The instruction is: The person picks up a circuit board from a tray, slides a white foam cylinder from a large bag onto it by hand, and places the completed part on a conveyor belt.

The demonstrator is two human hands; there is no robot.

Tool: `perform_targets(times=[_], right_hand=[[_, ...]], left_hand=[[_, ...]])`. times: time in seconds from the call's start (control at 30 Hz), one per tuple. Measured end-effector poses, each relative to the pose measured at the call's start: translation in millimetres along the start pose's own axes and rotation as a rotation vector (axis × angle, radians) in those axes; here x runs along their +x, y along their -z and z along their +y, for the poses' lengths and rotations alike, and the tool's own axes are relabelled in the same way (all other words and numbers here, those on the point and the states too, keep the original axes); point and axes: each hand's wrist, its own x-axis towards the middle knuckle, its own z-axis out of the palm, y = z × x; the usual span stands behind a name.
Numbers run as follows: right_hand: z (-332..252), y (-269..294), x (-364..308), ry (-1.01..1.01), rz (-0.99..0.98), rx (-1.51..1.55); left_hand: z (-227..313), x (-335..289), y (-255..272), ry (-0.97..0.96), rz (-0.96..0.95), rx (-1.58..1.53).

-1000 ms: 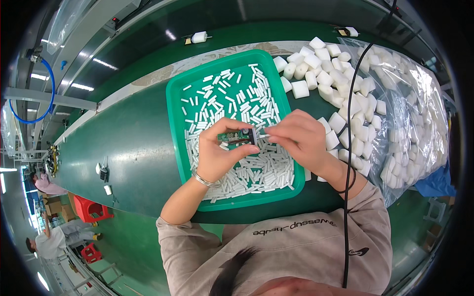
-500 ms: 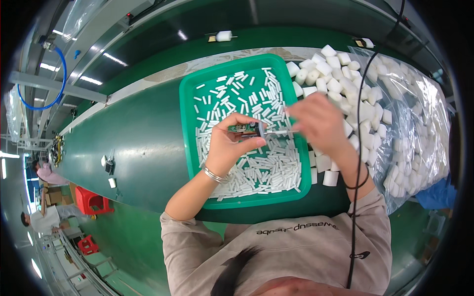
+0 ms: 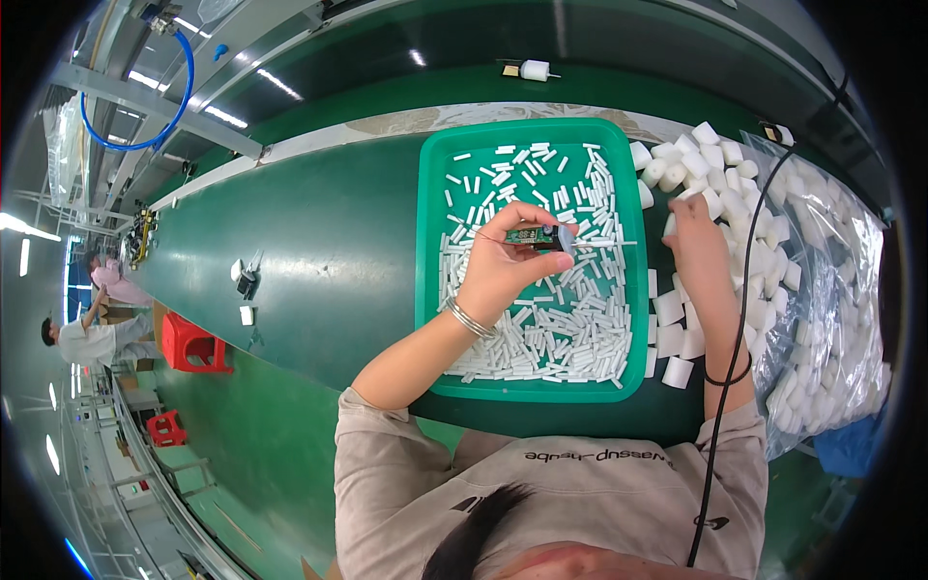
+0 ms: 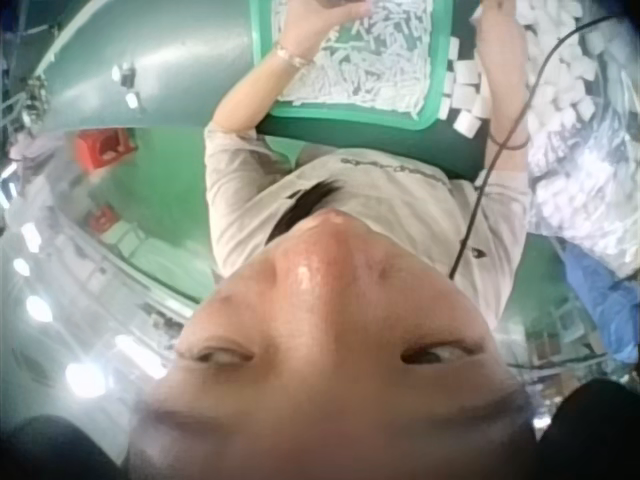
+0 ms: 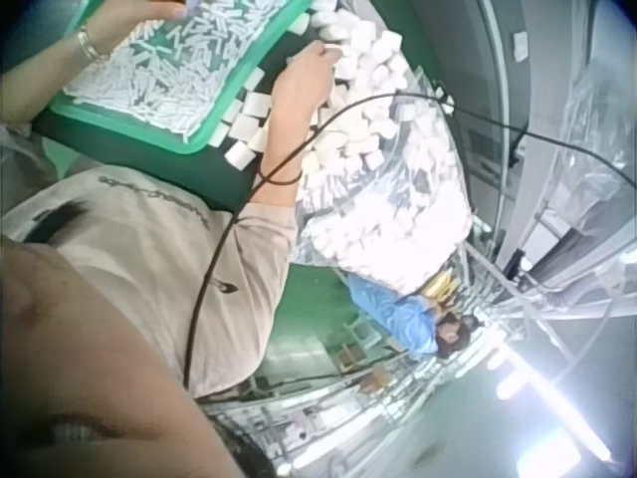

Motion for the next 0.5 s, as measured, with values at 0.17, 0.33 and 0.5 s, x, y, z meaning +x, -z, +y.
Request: perform_targets(times=[0.17,0.33,0.5], right_hand=[[4.0,19.4,-8.1,-0.041,-0.073,-0.182],[-19.3,44.8,-6.0,-0.191,-0.11,0.288],[-49.1,18.3,-24.8,0.008,-0.115,1.27]], left_hand=[[-1.8,0.8,2.4,-0.037,-0.065,-0.072],[-5.4,0.6,6.5,-0.074,-0.046,-0.023],[-2.1,-5.1,3.2,-0.119,-0.012,-0.004]])
